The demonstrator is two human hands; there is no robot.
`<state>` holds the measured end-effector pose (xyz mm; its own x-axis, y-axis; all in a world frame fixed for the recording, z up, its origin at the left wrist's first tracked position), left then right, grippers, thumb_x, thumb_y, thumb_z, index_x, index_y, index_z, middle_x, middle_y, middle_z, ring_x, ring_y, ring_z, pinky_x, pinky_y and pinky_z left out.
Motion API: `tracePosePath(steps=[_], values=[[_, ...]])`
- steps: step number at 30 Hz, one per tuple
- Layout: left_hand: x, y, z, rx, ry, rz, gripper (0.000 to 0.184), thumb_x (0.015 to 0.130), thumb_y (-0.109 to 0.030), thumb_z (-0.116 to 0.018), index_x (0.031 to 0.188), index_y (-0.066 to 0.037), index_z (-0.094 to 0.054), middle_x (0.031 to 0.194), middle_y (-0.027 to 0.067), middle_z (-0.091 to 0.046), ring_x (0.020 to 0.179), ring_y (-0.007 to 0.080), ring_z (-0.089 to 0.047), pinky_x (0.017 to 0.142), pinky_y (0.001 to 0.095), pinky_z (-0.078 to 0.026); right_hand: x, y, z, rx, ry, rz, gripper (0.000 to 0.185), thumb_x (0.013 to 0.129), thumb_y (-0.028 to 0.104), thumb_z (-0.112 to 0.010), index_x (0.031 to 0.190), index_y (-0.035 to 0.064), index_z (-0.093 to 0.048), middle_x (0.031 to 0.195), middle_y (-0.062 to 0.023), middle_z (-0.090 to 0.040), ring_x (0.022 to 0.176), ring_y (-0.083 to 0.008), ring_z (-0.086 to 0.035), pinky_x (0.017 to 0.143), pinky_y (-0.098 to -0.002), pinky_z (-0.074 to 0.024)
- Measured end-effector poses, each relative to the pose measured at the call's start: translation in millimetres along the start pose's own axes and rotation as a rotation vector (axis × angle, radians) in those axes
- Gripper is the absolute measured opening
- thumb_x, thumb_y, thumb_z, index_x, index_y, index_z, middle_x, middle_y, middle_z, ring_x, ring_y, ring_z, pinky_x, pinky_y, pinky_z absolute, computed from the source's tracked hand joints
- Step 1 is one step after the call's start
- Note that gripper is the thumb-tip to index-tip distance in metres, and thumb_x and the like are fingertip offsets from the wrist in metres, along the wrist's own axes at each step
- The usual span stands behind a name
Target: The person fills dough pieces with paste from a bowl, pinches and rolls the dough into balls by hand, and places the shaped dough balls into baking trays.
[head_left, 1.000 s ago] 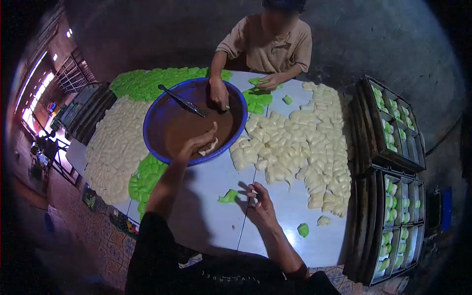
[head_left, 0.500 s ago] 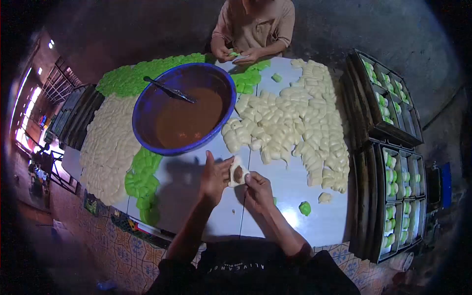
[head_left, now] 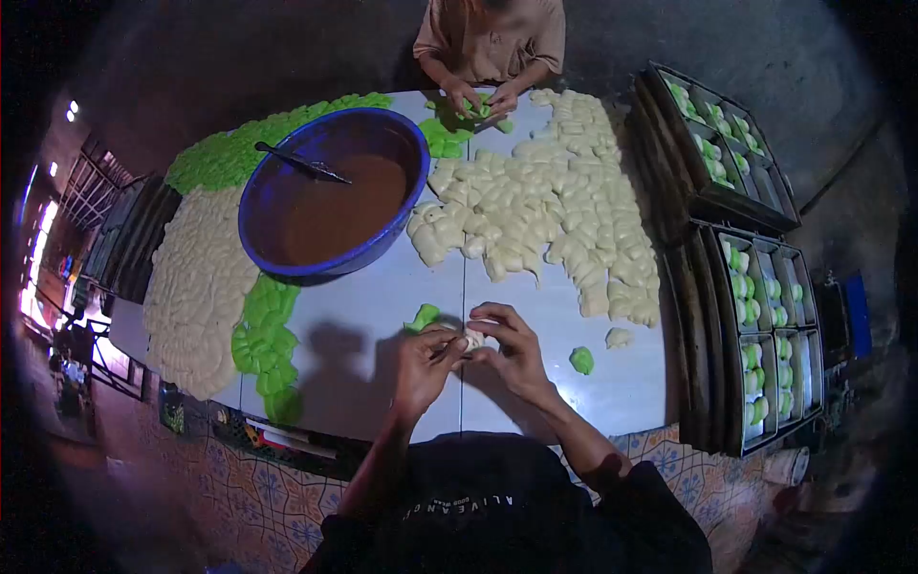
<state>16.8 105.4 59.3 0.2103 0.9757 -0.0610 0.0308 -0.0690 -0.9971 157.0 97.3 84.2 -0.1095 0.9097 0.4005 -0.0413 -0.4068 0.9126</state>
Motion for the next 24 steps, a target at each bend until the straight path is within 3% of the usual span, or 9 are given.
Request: tracePosePath(steps=[6,8,11,13,15,17,18,19,24], values=[[-7,26,-13,-0.137,-0.113,0.124,0.010,0.087,-0.005,-0.068,0.090,0.002,-0.062,0.082,0.0032,-0.061,0.075,0.0089,-0.060,0.061,0.0225,-0.050,-26,-31,1,-0.045,0.050,-0.067,0.029,0.084,0.007,-0.069,0.113,0.0012,-0.065,0.094,-0.0056,-0.060,0.086,-0.0141,-0.059,0.073,-0.0248,-0.0472],[-7,39,-16,-0.010,-0.072,0.034,0.011,0.086,-0.003,-0.069,0.092,0.002,-0.061,0.079,0.0021,-0.061,0.074,0.0077,-0.058,0.061,0.0218,-0.048,-39,-55,10,0.058,-0.074,-0.419,0.034,0.088,0.007,-0.065,0.122,0.0020,-0.061,0.088,-0.0017,-0.060,0.081,-0.0109,-0.055,0.072,-0.0244,-0.0460],[-9,32,-25,0.156,0.042,-0.125,0.028,0.083,0.006,-0.066,0.107,0.001,-0.054,0.085,0.0047,-0.058,0.076,0.0089,-0.058,0.064,0.0219,-0.048,-45,-66,14,-0.066,0.084,-0.367,0.050,0.091,0.012,-0.063,0.137,0.0049,-0.048,0.102,-0.0022,-0.058,0.089,-0.0079,-0.049,0.074,-0.0258,-0.0443],[-14,26,-39,-0.155,0.196,-0.149,0.047,0.080,0.014,-0.062,0.121,-0.002,-0.044,0.100,0.0098,-0.052,0.086,0.0154,-0.062,0.068,0.0248,-0.051,-83,-89,-10,0.401,0.419,-0.894,0.053,0.090,0.008,-0.063,0.139,0.0046,-0.045,0.119,-0.0054,-0.059,0.102,-0.0114,-0.053,0.083,-0.0297,-0.0473],[-24,21,-51,-0.263,0.318,-0.191,0.064,0.074,0.018,-0.059,0.129,-0.003,-0.036,0.120,0.0149,-0.045,0.115,0.0281,-0.055,0.090,0.0364,-0.050,-91,-83,-7,0.582,0.431,-0.840,0.053,0.088,0.004,-0.062,0.138,0.0047,-0.046,0.122,-0.0073,-0.060,0.106,-0.0146,-0.056,0.086,-0.0306,-0.0474],[-22,24,-36,-0.247,0.148,-0.214,0.063,0.072,0.011,-0.060,0.130,-0.001,-0.038,0.128,0.0176,-0.044,0.122,0.0293,-0.049,0.105,0.0435,-0.038,-56,-71,28,0.028,0.240,-0.350,0.045,0.082,-0.007,-0.057,0.126,0.0019,-0.058,0.118,-0.0082,-0.062,0.103,-0.0150,-0.058,0.087,-0.0287,-0.0474],[-17,23,-28,-0.275,0.083,-0.236,0.059,0.075,0.000,-0.062,0.130,0.001,-0.039,0.131,0.0185,-0.045,0.124,0.0300,-0.047,0.109,0.0444,-0.032,-48,-81,42,-0.039,0.135,-0.390,0.043,0.081,-0.005,-0.057,0.124,0.0019,-0.059,0.117,-0.0111,-0.063,0.101,-0.0176,-0.060,0.086,-0.0293,-0.0482],[-6,28,-14,-0.038,-0.028,-0.205,0.046,0.084,-0.014,-0.057,0.124,0.003,-0.043,0.118,0.0189,-0.052,0.117,0.0330,-0.054,0.099,0.0486,-0.043,-40,-92,55,-0.104,0.029,-0.425,0.041,0.080,-0.004,-0.057,0.121,0.0018,-0.061,0.117,-0.0139,-0.064,0.099,-0.0203,-0.061,0.086,-0.0299,-0.0489],[3,36,19,-0.178,-0.211,-0.182,0.040,0.087,-0.022,-0.055,0.118,0.002,-0.048,0.111,0.0157,-0.056,0.109,0.0312,-0.058,0.094,0.0436,-0.045,-49,-162,70,-0.018,-0.040,-0.520,0.042,0.080,-0.003,-0.057,0.122,-0.0010,-0.059,0.121,-0.0147,-0.063,0.106,-0.0236,-0.061,0.092,-0.0319,-0.0470]])
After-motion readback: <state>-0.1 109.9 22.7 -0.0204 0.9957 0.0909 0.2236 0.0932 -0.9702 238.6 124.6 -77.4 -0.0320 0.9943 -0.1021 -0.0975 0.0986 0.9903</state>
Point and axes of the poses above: each hand's wrist, its own x-axis towards the middle knuckle, its own z-axis out of the back of the hand, y = z × x, the point moved 9 cm from there along x, towards the middle knuckle
